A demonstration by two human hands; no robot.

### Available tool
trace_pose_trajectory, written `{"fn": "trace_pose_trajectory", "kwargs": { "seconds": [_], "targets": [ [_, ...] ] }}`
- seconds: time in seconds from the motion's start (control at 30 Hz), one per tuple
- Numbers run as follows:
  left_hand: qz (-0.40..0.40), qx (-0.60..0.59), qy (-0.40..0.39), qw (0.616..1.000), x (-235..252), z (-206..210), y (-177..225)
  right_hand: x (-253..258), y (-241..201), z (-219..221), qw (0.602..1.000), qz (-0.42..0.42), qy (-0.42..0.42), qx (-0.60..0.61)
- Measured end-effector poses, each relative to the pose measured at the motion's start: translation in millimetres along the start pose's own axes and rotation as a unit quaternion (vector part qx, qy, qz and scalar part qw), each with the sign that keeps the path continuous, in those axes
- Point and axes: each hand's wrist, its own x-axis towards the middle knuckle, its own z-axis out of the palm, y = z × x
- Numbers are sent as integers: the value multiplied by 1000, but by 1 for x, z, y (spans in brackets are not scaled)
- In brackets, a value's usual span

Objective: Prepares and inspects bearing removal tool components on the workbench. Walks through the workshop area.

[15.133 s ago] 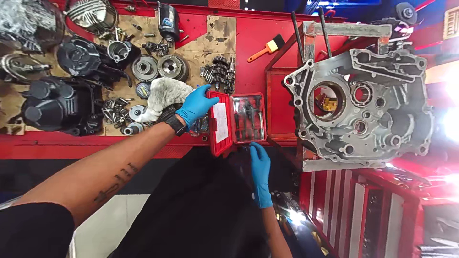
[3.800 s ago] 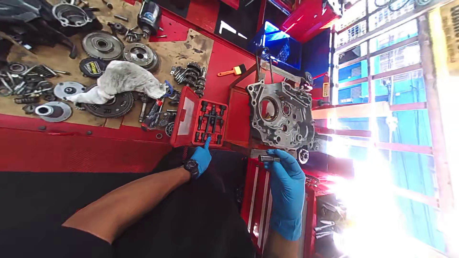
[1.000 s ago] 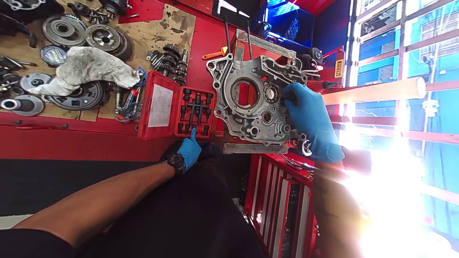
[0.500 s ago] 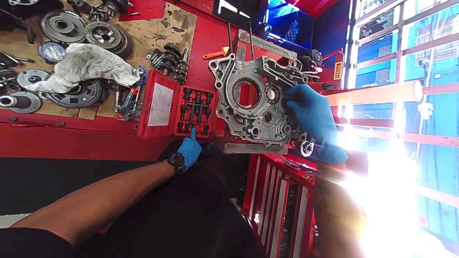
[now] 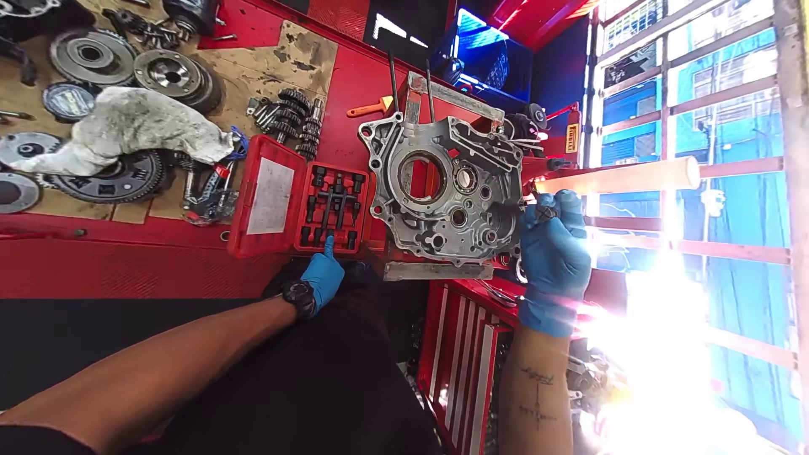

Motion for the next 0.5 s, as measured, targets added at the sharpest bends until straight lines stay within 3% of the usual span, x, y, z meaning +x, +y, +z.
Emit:
{"fn": "trace_pose_trajectory", "kwargs": {
  "seconds": [0.1, 0.23, 0.5],
  "targets": [
    [5, 14, -2, 1000, -1, -2, 0, -8, 11, -11, 997, -3, -46, 55],
    [16, 34, -2, 999, -1, -4, 1, -14, 6, 16, 996, -11, 1, 91],
    [22, 43, -3, 999, 2, -4, 0, -24, 11, 26, 984, 6, 4, 178]
  ]
}}
